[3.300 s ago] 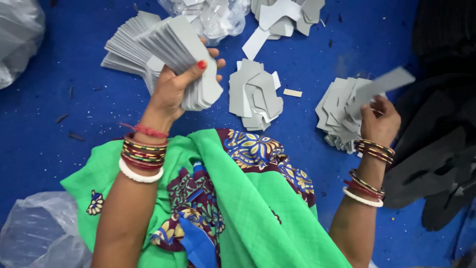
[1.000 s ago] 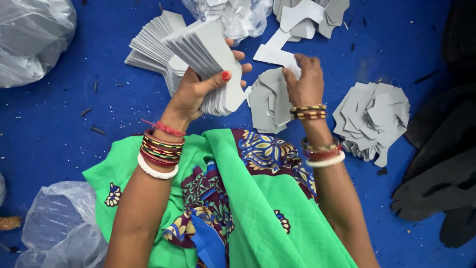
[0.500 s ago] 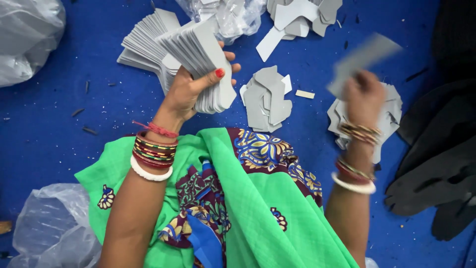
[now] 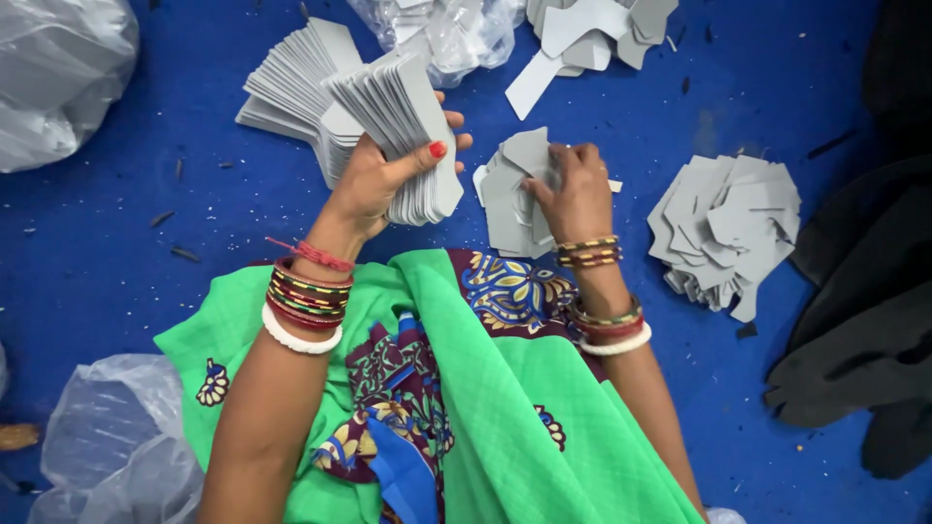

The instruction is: The person sorts and stacks white shoe components on the floor.

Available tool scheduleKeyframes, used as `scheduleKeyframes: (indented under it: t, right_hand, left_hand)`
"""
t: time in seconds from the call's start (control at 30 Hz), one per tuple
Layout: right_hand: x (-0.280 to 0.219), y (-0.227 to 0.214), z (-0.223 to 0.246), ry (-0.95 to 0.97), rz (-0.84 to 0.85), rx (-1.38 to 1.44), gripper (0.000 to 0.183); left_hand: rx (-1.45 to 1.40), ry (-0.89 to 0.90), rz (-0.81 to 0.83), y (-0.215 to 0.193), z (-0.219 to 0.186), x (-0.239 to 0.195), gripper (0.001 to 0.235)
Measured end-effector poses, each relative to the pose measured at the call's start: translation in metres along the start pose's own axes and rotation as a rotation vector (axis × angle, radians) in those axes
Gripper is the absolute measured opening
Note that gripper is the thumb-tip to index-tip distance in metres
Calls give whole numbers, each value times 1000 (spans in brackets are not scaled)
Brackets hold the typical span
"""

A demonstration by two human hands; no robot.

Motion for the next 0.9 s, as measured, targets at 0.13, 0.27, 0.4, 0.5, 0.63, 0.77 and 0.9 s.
scheduleKeyframes:
  t: [0.13,0.27,0.4,0.5,0.63,0.77,0.9]
  right_hand:
    - [2,9,-15,153,79,31,48]
    - [-9,-1,-52,496,204,378,45]
    - [-16,-30,-48,723,259,1035,39]
    - [-9,-60,-5,537,256,1061,41]
    - [5,-85,57,176,213,944,44]
    - [14,-96,107,-446,23,152,49]
    - [7,-79,112,-650,17,-135,49]
  left_hand:
    - [3,3,-27,-1,-5,-1,56]
    - [7,-17,-21,2,-4,4,59]
    - [-5,-43,44,2,3,7,60]
    - [-54,-157,60,7,9,7,58]
    - [-86,-204,105,9,14,4,52]
    - [-87,-269,160,1,25,2,51]
    - [-88,-268,197,-13,43,-1,51]
Point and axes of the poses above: each hand's wrist, its own x-axis towards the middle knuckle, its own y-axis out of the palm, z = x × y, the point moved 2 cm from there along x, towards the middle knuckle, and after that the axes turned 2 degrees about x, right-handed, at the moved point
